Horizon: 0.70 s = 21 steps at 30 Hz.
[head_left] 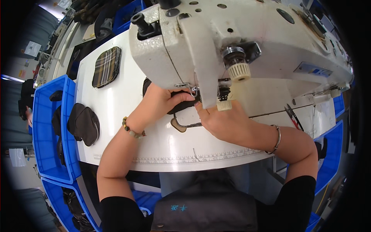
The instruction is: Using an industrial sewing machine to sew a leather pouch or wallet.
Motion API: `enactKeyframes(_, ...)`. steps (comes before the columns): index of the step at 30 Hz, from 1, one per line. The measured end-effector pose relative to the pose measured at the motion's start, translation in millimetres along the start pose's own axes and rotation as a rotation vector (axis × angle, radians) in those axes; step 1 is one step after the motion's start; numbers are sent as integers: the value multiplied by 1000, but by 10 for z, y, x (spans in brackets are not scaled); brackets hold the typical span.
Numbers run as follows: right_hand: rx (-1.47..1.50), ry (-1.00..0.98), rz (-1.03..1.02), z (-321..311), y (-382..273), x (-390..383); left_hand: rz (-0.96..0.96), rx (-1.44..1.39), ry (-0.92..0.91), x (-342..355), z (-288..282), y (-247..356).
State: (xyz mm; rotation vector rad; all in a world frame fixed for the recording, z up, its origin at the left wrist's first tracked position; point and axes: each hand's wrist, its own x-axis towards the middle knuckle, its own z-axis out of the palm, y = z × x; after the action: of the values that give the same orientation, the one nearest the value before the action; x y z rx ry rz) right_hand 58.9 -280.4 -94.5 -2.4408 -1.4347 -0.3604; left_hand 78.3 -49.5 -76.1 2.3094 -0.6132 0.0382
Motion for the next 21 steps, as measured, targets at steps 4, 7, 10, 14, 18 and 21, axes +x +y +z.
enactKeyframes(4, 47, 72, -25, 67, 64, 7, -232, -185, -71, 61, -54, 72)
enactKeyframes(7, 16, 298, -94, 382, 216, 51, -243, -156, -59, 58, -58, 127)
enactKeyframes(10, -59, 240, 83, 173, 151, 103, -74, -98, 2, 36, -64, 101)
enactKeyframes(14, -53, 301, 18, 206, 202, 113, -219, -224, -36, 63, -87, 192)
enactKeyframes(18, 138, 377, -4, 267, 282, 153, -348, -282, -85, 69, -104, 213)
enactKeyframes(21, 310, 260, 57, 209, 296, 127, -209, -184, -68, 27, -78, 137)
